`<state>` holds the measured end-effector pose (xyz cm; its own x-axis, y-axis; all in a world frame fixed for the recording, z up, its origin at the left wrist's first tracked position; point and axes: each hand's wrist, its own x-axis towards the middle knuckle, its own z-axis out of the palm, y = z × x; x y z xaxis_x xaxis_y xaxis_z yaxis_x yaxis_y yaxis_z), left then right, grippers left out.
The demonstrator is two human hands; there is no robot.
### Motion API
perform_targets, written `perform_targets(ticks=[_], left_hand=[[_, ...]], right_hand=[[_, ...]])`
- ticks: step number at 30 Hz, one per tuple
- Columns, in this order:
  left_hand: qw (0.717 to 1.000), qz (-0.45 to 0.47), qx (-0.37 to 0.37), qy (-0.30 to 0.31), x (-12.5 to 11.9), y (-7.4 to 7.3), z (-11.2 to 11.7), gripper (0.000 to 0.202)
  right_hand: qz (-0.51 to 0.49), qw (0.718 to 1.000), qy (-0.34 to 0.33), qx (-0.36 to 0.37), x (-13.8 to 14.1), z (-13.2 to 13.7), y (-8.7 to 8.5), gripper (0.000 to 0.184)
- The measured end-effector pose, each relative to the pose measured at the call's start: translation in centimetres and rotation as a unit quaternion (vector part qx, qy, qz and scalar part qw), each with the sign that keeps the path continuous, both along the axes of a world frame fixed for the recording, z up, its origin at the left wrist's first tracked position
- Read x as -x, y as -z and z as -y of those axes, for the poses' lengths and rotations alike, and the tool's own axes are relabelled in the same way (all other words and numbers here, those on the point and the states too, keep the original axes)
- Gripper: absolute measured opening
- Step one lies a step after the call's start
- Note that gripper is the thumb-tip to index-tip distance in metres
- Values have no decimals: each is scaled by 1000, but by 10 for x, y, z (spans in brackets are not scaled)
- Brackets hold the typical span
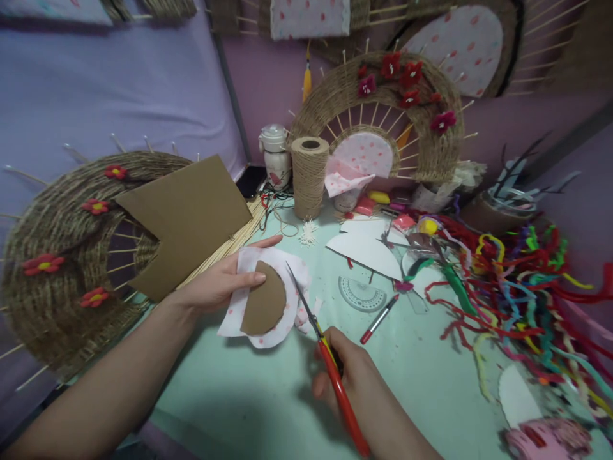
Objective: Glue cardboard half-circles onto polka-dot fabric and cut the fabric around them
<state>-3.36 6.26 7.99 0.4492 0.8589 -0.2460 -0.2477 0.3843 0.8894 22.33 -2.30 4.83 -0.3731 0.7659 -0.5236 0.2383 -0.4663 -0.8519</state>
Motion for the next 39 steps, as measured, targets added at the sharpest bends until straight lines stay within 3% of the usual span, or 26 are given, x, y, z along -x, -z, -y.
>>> perform_targets(ticks=[10, 17, 25, 33, 39], left_hand=[[1000, -28, -7, 7, 3, -1, -1, 74], [998, -53, 36, -24, 5, 3, -5, 41], [996, -71, 46, 1, 5, 3, -6, 33], [993, -99, 53, 48, 6, 3, -2, 32], [994, -89, 54, 42, 5, 3, -2, 32]], right_hand=[[36, 998, -3, -50, 2, -6, -2, 13], [75, 995, -3, -71, 2, -9, -5, 12], [47, 998, -3, -47, 5, -7, -15, 12], [22, 999, -7, -31, -1, -3, 4, 9], [26, 998, -26, -46, -4, -2, 9, 11]])
